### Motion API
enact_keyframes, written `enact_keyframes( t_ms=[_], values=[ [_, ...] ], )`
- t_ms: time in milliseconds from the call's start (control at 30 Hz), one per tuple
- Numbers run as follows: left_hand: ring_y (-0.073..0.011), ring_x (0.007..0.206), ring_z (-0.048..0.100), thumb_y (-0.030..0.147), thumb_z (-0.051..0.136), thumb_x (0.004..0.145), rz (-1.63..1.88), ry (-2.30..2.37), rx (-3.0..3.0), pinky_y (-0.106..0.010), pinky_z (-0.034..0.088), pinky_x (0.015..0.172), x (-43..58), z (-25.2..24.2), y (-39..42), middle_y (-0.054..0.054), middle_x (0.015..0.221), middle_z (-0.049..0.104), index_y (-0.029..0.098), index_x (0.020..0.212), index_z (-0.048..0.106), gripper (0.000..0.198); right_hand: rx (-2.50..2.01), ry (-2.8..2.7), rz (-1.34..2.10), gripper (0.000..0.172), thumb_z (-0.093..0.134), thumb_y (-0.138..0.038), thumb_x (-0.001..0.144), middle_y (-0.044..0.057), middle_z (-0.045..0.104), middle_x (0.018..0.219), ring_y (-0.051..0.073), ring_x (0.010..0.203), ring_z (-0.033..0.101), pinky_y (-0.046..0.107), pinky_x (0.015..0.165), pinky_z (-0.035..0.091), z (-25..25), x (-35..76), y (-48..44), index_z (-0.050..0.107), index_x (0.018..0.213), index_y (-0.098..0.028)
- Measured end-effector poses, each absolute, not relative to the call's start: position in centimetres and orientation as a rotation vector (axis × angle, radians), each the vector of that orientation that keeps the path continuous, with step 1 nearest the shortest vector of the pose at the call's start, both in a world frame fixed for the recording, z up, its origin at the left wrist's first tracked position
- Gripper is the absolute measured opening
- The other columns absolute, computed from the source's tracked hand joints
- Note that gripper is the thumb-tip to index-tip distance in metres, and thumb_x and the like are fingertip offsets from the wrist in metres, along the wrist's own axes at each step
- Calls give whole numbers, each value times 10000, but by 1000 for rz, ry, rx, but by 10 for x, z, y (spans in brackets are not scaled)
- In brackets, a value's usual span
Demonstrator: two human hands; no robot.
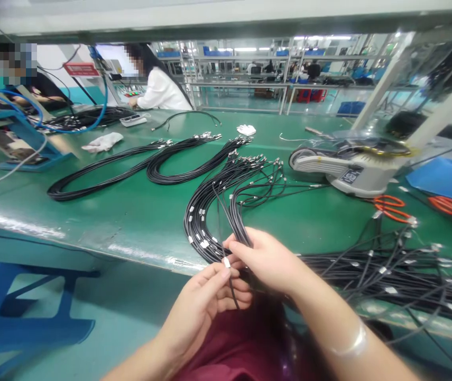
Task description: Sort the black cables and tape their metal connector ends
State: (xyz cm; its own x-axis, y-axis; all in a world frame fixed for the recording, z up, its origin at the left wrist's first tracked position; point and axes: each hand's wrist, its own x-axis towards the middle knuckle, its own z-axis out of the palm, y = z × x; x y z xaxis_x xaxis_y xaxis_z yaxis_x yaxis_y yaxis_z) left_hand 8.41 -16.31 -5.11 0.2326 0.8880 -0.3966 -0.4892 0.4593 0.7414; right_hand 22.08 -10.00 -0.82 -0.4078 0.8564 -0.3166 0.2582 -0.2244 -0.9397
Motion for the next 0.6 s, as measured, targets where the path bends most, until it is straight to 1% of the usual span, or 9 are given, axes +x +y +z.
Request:
enact_keyframes(
  t_ms=[67,133,200,233,300,367,433,500,600],
  values=[
    [-205,644,674,398,535,855,990,897,517,-365,534,688,76,-48,-158,-105,739,687,108,982,590,321,-1278,-1623,1666,218,553,-328,841,45,678,859,175,818,632,298,785,483,-10,220,-99,624,933,-144],
    [-213,605,678,436,472,879,982,890,519,-368,537,639,72,-47,-153,-97,715,695,142,1163,534,413,-1212,-1627,1673,205,563,-316,835,52,684,896,186,871,622,293,816,464,-12,220,-99,641,904,-140],
    [-207,585,676,456,450,884,981,887,547,-340,532,600,75,-48,-149,-87,710,699,174,1252,473,464,-1161,-1558,1725,202,568,-309,835,59,683,948,193,914,617,294,836,458,-15,220,-99,639,926,-143],
    [-202,584,675,467,457,878,973,879,565,-323,527,592,78,-49,-147,-87,711,701,173,1251,470,475,-1141,-1510,1764,200,577,-309,832,60,681,967,195,926,617,297,842,458,-16,221,-99,634,933,-146],
    [-187,578,665,505,477,855,951,859,607,-292,514,591,87,-53,-145,-93,699,698,141,1163,521,479,-1110,-1412,1851,199,605,-315,817,60,679,981,194,919,625,299,832,468,-18,222,-99,629,931,-154],
    [-175,576,650,546,488,833,921,845,659,-282,504,608,94,-58,-147,-102,687,692,112,1014,574,478,-1120,-1366,1914,204,619,-325,809,52,684,921,178,832,642,289,766,489,-18,223,-98,633,921,-155],
    [-183,606,646,577,466,831,888,831,710,-309,506,649,99,-65,-154,-117,705,691,102,923,598,502,-1153,-1371,1898,193,622,-319,811,43,681,848,156,765,647,268,721,497,-15,222,-98,638,899,-148],
    [-209,723,656,583,442,842,860,822,752,-353,504,737,102,-73,-166,-139,812,698,102,952,623,525,-1173,-1341,1853,180,636,-306,803,43,679,836,155,789,660,263,743,503,-11,221,-96,632,885,-147],
    [-244,1009,603,567,437,856,864,850,785,-394,450,907,104,-84,-185,-142,1094,655,152,1193,575,552,-1191,-1250,1851,184,665,-292,778,54,686,838,174,825,681,278,763,522,-4,218,-93,613,886,-152]
  ],
)
